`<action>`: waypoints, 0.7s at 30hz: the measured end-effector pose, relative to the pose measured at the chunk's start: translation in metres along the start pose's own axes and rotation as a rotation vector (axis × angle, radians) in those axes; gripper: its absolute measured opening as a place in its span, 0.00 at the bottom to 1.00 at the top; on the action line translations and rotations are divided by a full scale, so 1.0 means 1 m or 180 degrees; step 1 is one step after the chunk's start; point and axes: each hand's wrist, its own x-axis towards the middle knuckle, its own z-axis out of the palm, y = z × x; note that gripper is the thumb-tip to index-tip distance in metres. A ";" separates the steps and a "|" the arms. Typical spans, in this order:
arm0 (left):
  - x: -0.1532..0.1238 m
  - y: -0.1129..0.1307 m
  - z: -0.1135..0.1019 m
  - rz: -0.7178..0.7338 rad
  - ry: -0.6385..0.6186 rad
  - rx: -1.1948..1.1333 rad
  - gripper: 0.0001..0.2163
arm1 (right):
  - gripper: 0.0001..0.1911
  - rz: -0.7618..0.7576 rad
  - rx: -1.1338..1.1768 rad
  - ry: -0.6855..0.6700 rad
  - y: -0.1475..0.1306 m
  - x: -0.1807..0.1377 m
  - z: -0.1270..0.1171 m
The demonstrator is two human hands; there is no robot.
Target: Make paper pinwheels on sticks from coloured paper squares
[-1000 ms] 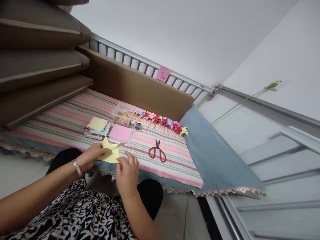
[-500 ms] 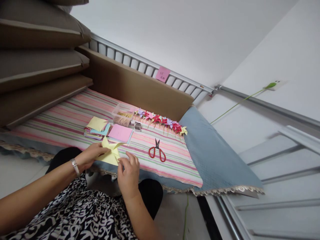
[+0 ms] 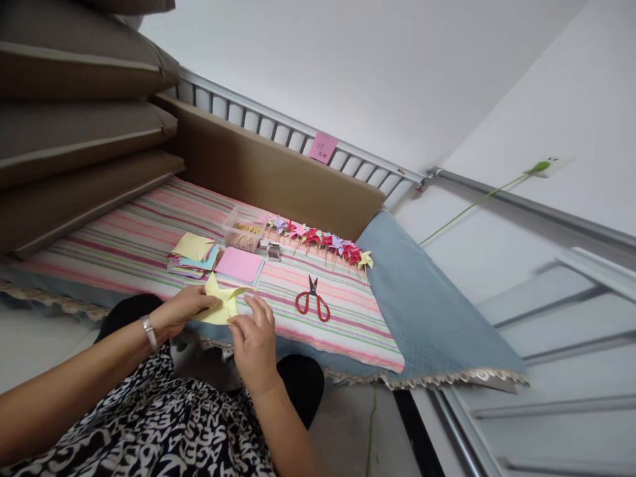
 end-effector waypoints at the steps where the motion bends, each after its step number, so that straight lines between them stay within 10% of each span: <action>1: 0.000 0.000 0.000 -0.0005 -0.0001 0.0012 0.09 | 0.08 -0.0017 -0.0035 -0.0035 0.001 0.001 -0.001; 21: -0.002 -0.010 0.009 0.0055 -0.0107 0.0174 0.10 | 0.07 0.0187 -0.0240 0.0030 -0.001 0.011 0.008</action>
